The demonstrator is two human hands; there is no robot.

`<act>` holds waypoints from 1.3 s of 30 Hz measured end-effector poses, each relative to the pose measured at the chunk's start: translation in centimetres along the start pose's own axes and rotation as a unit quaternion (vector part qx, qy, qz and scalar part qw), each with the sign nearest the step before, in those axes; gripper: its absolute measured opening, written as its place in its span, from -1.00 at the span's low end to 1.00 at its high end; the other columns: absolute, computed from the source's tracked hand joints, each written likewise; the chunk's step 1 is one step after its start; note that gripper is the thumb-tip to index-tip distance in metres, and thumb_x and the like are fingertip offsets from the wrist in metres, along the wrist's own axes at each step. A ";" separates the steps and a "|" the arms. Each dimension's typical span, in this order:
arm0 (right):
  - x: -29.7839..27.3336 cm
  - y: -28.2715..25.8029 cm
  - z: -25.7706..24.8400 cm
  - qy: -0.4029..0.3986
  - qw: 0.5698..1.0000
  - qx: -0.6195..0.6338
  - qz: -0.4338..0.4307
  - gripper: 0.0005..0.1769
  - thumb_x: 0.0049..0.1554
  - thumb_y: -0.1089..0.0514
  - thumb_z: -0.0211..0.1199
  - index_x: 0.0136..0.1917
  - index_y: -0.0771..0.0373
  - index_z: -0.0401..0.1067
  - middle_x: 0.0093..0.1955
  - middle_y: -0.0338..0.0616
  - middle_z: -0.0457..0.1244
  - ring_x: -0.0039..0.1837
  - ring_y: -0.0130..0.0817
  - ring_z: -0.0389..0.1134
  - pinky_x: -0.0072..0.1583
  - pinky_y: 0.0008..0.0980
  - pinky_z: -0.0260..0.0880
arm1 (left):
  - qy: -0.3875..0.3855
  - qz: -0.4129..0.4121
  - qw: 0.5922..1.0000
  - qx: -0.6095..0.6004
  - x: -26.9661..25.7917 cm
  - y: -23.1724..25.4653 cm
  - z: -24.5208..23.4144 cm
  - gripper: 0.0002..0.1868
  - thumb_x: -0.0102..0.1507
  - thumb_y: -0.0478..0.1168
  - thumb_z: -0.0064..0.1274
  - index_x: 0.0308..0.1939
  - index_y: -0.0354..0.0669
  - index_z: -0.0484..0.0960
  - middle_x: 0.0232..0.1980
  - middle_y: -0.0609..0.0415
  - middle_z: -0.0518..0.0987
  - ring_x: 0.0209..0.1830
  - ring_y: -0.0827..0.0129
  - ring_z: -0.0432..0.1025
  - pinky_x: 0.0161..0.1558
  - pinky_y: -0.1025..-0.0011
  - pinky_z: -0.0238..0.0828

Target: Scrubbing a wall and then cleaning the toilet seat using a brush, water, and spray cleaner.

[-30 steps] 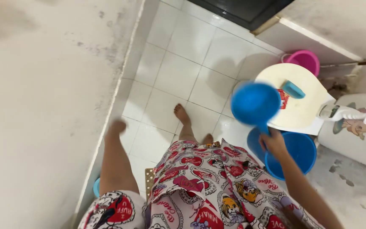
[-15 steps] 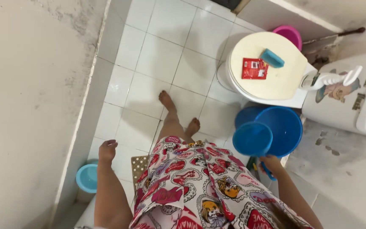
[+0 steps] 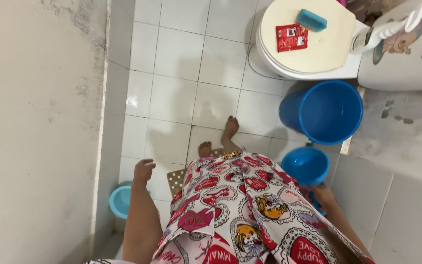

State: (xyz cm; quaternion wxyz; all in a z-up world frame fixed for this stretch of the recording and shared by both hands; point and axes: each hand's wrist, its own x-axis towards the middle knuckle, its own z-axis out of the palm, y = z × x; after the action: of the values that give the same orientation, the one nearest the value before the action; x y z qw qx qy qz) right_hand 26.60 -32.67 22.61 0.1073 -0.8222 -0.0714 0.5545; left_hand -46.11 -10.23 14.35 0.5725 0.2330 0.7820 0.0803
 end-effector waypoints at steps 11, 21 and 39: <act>-7.0 12.7 7.6 0.097 0.986 0.127 0.041 -0.78 0.13 0.13 0.23 -0.23 0.35 0.47 -0.29 0.04 0.34 -0.31 -0.17 0.34 -0.21 -0.16 0.35 | 0.040 0.146 0.987 0.061 0.9 -4.7 -4.6 -0.55 0.04 -0.48 0.13 0.03 -0.22 0.66 -0.29 -0.03 0.67 -0.40 0.35 0.50 -0.42 0.37 0.42; -11.4 26.6 14.9 0.169 0.965 0.165 0.116 -0.73 0.10 0.16 0.29 -0.12 0.49 0.54 -0.19 0.09 0.39 -0.25 -0.17 0.38 -0.17 -0.17 0.38 | -0.070 0.090 0.980 0.163 -0.4 -5.9 -3.8 -0.55 0.02 -0.44 0.23 0.02 -0.21 0.69 -0.38 -0.01 0.63 -0.49 0.36 0.47 -0.52 0.30 0.39; -11.0 25.8 12.1 0.119 0.959 0.250 0.064 -0.77 0.14 0.18 0.21 0.03 0.37 0.42 -0.22 0.11 0.35 -0.30 -0.12 0.34 -0.30 -0.15 0.39 | -0.054 0.099 0.987 0.114 -6.4 -0.9 1.7 -0.60 0.11 -0.47 0.13 0.03 -0.15 0.64 -0.26 0.05 0.62 -0.38 0.43 0.44 -0.41 0.38 0.36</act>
State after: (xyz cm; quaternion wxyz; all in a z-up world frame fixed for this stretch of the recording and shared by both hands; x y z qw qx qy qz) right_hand 11.19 -59.06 21.48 0.2814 -0.8320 0.1358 0.4584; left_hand -43.23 -14.20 18.90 0.5730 0.3772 0.7268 0.0348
